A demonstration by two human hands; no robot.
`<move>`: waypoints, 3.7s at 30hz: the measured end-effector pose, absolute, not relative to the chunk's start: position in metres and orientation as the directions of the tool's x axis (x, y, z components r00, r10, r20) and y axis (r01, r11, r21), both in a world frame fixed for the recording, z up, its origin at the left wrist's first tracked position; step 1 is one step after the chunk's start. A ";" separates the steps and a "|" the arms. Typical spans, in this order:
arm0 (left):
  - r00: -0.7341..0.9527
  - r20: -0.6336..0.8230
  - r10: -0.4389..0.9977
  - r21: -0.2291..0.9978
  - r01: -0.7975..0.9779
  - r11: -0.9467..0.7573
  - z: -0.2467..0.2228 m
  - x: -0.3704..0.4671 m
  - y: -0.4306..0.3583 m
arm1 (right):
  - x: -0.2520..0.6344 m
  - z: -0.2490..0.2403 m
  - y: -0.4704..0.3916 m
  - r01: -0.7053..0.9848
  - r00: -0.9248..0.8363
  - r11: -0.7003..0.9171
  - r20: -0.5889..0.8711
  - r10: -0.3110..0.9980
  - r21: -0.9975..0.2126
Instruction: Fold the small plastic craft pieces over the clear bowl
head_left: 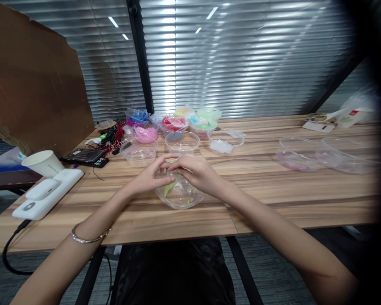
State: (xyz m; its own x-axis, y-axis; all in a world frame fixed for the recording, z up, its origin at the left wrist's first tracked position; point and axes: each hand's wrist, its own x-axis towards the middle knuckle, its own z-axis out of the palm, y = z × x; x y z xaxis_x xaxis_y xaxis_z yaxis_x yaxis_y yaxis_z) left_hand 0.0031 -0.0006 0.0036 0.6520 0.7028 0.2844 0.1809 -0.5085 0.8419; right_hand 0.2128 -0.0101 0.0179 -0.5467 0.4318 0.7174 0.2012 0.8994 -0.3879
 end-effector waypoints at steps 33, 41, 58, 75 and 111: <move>0.655 0.302 0.692 0.823 0.187 -0.536 0.004 0.003 0.000 | 0.212 0.015 -0.010 0.231 -0.553 0.895 0.705 0.443 -0.381; 0.639 0.305 0.706 0.813 0.212 -0.543 0.004 0.003 -0.001 | 0.213 0.016 -0.011 0.213 -0.554 0.892 0.703 0.446 -0.398; 0.634 0.319 0.704 0.817 0.192 -0.543 0.000 0.002 0.001 | 0.212 0.016 -0.014 0.197 -0.522 0.870 0.703 0.483 -0.452; 0.634 0.351 0.689 0.825 0.139 -0.548 -0.004 0.002 0.005 | 0.211 0.020 -0.014 0.262 -0.543 0.889 0.705 0.457 -0.375; 0.387 0.551 0.739 0.815 -0.059 -0.576 -0.008 0.007 0.004 | 0.210 0.010 -0.015 0.338 -0.501 0.789 0.611 0.613 -0.513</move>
